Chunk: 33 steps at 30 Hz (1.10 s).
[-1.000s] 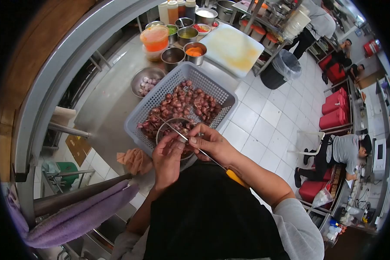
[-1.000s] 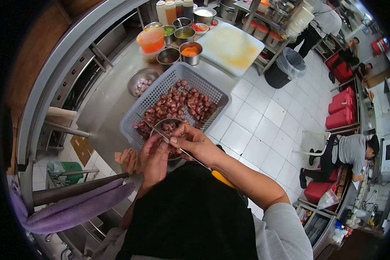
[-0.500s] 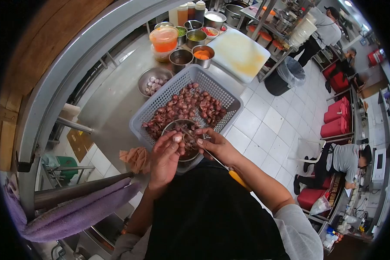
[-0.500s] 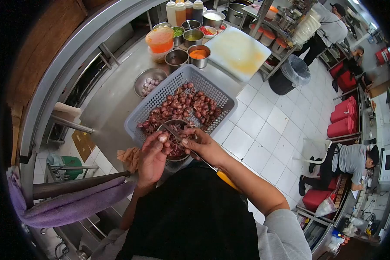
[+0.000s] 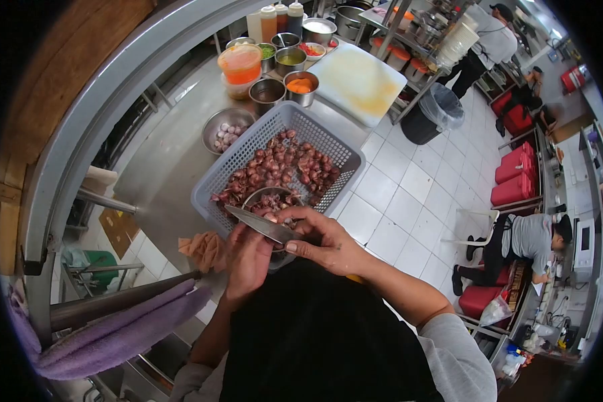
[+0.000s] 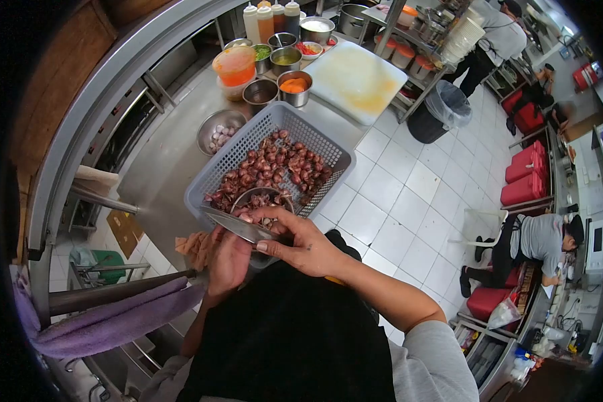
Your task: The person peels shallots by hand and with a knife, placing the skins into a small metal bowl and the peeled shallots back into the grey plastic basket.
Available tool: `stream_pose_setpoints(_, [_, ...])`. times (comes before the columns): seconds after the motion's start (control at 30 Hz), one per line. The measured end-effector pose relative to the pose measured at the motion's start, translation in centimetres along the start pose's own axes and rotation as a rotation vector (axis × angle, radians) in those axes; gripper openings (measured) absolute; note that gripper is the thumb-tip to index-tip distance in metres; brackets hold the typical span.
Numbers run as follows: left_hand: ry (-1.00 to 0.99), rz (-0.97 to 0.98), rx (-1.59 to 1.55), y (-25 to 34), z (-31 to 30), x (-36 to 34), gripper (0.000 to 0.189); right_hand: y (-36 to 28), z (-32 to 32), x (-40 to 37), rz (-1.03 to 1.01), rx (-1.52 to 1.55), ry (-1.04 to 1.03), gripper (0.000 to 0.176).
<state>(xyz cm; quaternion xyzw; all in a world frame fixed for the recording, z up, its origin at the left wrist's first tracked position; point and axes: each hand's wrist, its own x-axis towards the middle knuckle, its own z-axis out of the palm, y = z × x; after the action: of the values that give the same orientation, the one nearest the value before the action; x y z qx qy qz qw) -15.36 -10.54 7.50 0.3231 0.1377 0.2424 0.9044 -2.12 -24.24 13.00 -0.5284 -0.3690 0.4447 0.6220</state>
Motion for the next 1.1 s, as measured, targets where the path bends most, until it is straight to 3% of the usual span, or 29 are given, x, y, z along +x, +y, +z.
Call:
stream_pose_setpoints(0.3, [0.040,0.048,0.016,-0.6,-0.2,-0.2,0.028,0.8,-0.2,-0.3,-0.013,-0.092,0.049,0.047])
stream_pose_setpoints(0.5, [-0.005,0.082,0.073,-1.0,-0.7,-0.4,0.028,0.5,-0.2,-0.4,0.017,-0.144,0.046,0.039])
stream_pose_setpoints(0.6, [0.038,0.132,0.078,-1.2,-0.5,-0.4,0.027,1.0,-0.5,-0.2,-0.079,-0.133,0.024,0.036])
stream_pose_setpoints(0.67, [-0.044,0.096,0.086,-0.5,-0.6,-0.2,0.026,0.3,-1.0,-0.3,0.114,0.219,-0.014,0.035])
stream_pose_setpoints(0.77, [-0.117,0.056,0.093,0.2,0.1,0.0,0.025,0.2,-1.1,-0.3,0.177,0.338,-0.020,0.035])
stream_pose_setpoints(0.9, [-0.098,-0.022,0.066,0.5,0.0,0.1,0.025,0.0,-1.2,-0.6,0.171,0.306,-0.036,0.039])
stream_pose_setpoints(1.0, [-0.013,0.065,0.099,-0.5,-0.5,-0.2,0.032,-0.6,-0.5,-0.9,0.091,0.065,-0.035,0.048])
stream_pose_setpoints(1.1, [-0.054,0.052,0.003,-0.3,-0.5,-0.3,0.027,0.3,-0.3,-0.8,-0.007,-0.010,-0.015,0.046])
